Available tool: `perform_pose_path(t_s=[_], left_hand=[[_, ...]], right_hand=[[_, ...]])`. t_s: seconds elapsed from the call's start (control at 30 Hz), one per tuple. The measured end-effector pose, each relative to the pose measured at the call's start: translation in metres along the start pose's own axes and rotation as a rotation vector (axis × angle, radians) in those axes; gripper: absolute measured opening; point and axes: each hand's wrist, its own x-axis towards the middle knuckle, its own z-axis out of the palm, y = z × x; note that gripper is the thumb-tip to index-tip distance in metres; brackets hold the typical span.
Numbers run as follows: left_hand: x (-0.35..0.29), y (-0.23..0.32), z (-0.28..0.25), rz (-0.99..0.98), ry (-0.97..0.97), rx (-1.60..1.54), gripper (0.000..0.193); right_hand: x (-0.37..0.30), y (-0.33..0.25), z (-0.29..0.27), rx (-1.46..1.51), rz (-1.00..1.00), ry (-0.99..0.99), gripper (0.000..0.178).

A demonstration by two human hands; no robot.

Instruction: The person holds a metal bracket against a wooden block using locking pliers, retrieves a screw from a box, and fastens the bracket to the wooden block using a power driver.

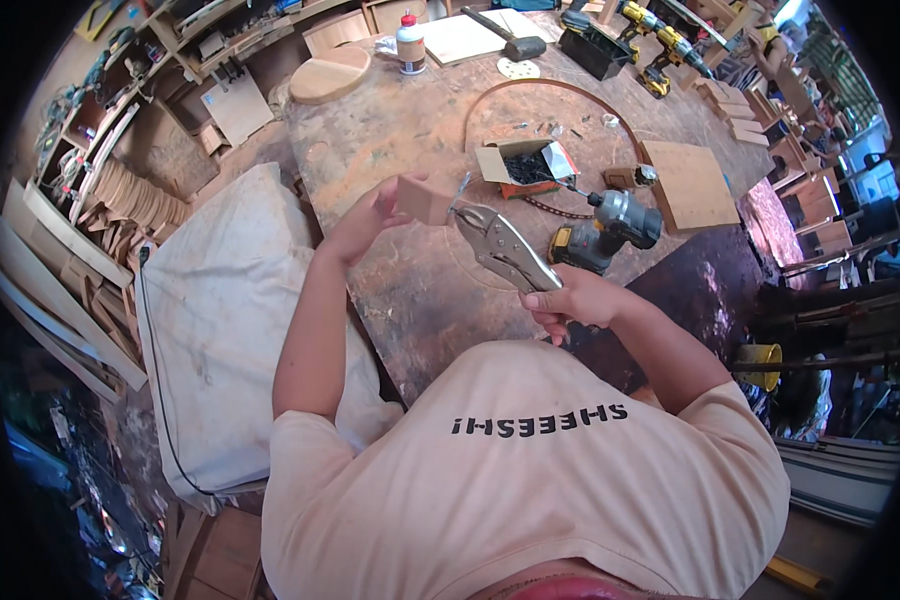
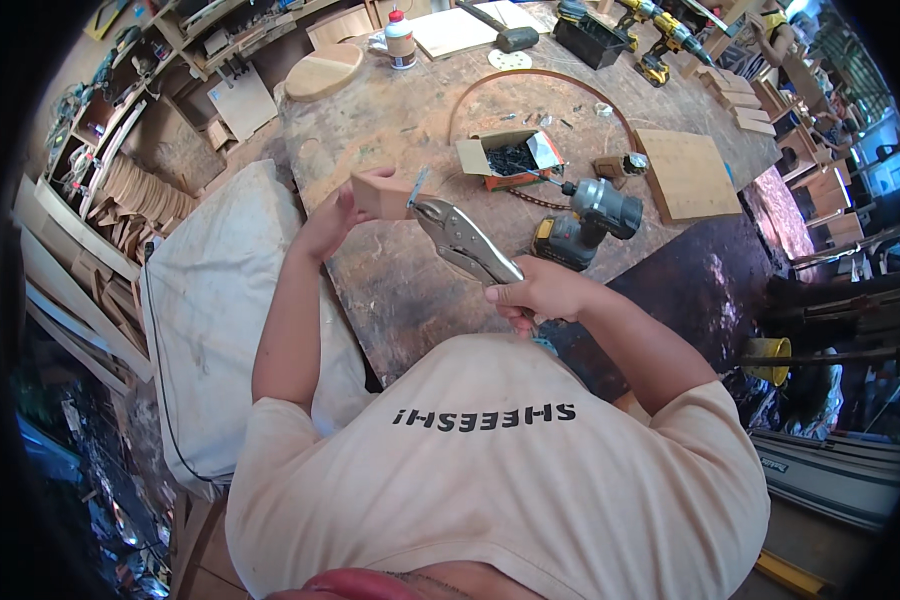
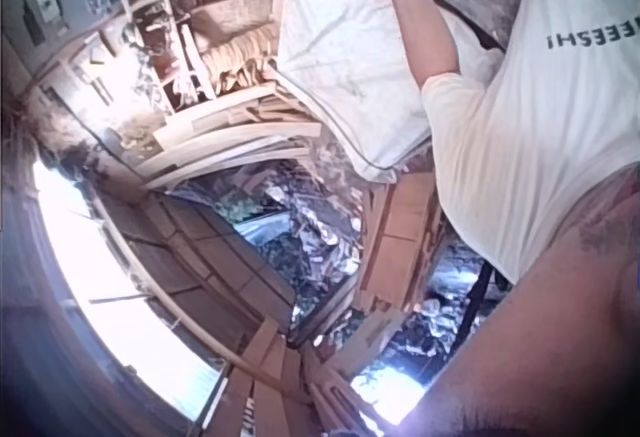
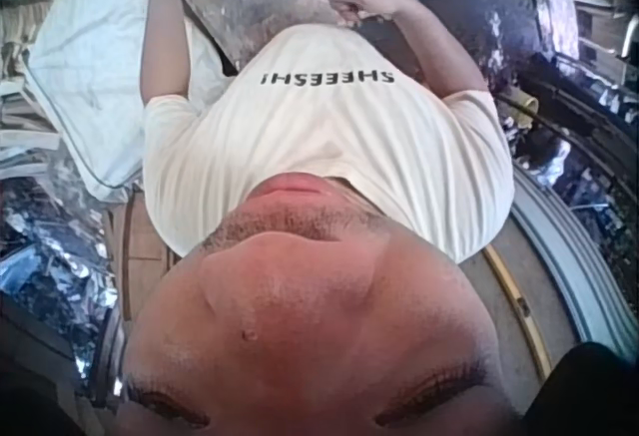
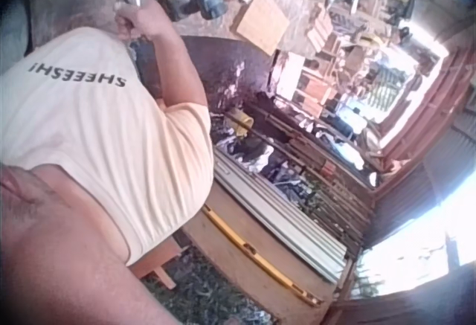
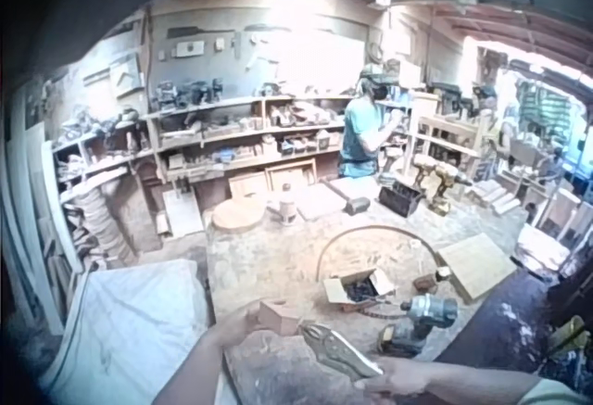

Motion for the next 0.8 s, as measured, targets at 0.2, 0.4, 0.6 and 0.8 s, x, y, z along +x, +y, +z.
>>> perform_pose_path(t_s=[0.2,0.4,0.6,0.8], left_hand=[[-0.005,0.018,0.040,0.418,0.068,0.107,0.084],[0.001,0.049,0.034,-0.177,-0.009,0.165,0.069],[0.015,0.020,0.022,-0.503,-0.106,0.446,0.067],[0.001,0.038,-0.002,-0.091,0.011,0.260,0.088]], right_hand=[[-0.003,-0.003,0.007,0.460,0.039,-0.281,0.028],[0.011,-0.005,0.012,-0.971,-0.105,0.439,0.025],[0.018,0.004,0.011,-1.250,0.018,0.547,0.020],[-0.001,0.010,-0.006,-0.261,0.111,0.060,0.025]])
